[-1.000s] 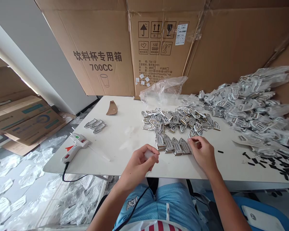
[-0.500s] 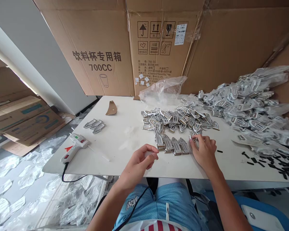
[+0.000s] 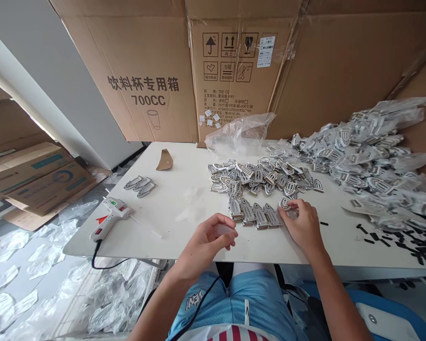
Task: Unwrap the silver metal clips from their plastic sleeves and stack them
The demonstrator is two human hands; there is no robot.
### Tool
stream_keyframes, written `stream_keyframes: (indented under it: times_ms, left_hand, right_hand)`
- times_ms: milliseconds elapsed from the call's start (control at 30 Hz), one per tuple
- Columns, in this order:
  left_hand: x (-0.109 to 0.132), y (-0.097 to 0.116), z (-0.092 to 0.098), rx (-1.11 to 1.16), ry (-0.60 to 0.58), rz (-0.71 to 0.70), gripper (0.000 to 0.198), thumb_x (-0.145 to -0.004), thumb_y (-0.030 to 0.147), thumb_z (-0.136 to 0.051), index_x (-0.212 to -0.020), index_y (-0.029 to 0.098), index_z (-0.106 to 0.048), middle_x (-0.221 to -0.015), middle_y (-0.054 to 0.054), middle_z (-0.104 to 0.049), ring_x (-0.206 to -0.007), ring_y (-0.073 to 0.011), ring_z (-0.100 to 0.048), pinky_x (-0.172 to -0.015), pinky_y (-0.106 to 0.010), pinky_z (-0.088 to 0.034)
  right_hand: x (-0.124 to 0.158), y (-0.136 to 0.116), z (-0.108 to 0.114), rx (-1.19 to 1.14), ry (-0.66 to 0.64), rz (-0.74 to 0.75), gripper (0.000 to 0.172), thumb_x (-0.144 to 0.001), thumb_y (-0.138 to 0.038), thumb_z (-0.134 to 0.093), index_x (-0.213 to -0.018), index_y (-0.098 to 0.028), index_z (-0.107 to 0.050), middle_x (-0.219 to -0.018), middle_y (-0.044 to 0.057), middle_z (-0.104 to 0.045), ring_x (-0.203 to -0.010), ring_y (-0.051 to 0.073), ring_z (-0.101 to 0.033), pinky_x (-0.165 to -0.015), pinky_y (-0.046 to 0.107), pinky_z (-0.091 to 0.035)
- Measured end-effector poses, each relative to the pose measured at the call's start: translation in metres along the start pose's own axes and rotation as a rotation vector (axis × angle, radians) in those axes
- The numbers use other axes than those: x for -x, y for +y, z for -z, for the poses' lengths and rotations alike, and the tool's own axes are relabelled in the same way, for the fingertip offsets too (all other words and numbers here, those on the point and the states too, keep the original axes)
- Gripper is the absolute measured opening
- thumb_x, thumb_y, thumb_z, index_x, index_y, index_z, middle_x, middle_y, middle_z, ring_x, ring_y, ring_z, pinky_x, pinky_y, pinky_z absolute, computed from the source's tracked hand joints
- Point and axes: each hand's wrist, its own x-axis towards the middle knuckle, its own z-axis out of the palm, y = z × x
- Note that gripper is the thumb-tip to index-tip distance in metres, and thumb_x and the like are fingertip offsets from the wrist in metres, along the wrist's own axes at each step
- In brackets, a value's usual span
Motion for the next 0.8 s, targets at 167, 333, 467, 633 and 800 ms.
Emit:
stream_keyframes:
  times_ms: [167, 333, 467, 633, 800]
  left_hand:
    - [-0.001, -0.001, 0.002, 0.053, -0.006, 0.009, 0.032, -0.089, 0.039, -0.09, -0.102, 0.019, -0.07, -0.091, -0.004, -0.073, -0.084, -0.0162, -0.067, -0.08, -0.029, -0.051]
    - [-0.002, -0.003, 0.003, 0.079, 0.039, -0.003, 0.034, -0.086, 0.04, -0.093, -0.096, 0.019, -0.069, -0.083, -0.003, -0.072, -0.082, -0.0166, -0.069, -0.079, -0.028, -0.052]
    - [0.0, -0.002, 0.001, 0.093, 0.045, 0.004, 0.038, -0.084, 0.042, -0.096, -0.096, 0.019, -0.069, -0.08, -0.002, -0.071, -0.078, -0.0149, -0.066, -0.075, -0.027, -0.05]
    - [0.001, -0.002, -0.001, 0.058, 0.041, 0.018, 0.041, -0.083, 0.048, -0.096, -0.098, 0.018, -0.072, -0.076, 0.0, -0.065, -0.07, -0.0124, -0.058, -0.069, -0.025, -0.046]
    - [0.0, -0.006, -0.001, 0.029, -0.002, 0.024, 0.043, -0.088, 0.054, -0.09, -0.09, 0.017, -0.067, -0.068, 0.005, -0.052, -0.059, -0.0078, -0.043, -0.057, -0.023, -0.034]
  right_hand:
    - [-0.002, -0.018, 0.012, -0.311, 0.027, -0.25, 0.045, -0.084, -0.062, -0.08, -0.107, -0.023, -0.075, -0.102, 0.007, -0.067, -0.087, 0.026, -0.066, -0.085, 0.045, -0.055]
    - [-0.004, -0.04, 0.032, -0.854, -0.001, -0.496, 0.046, -0.081, -0.057, -0.089, -0.111, -0.025, -0.08, -0.104, 0.004, -0.073, -0.091, 0.023, -0.073, -0.086, 0.038, -0.063]
    - [-0.003, -0.065, 0.053, -1.226, -0.093, -0.618, 0.046, -0.083, -0.053, -0.089, -0.117, -0.022, -0.082, -0.107, 0.005, -0.077, -0.093, 0.02, -0.076, -0.088, 0.029, -0.068]
    - [0.006, -0.094, 0.066, -1.423, -0.153, -0.684, 0.031, -0.092, -0.046, -0.082, -0.112, -0.022, -0.083, -0.105, 0.006, -0.081, -0.09, 0.02, -0.077, -0.082, 0.028, -0.071]
    - [0.019, -0.113, 0.059, -1.477, -0.341, -0.733, 0.035, -0.097, -0.049, -0.076, -0.115, -0.019, -0.084, -0.093, 0.007, -0.081, -0.081, 0.02, -0.076, -0.074, 0.027, -0.069]
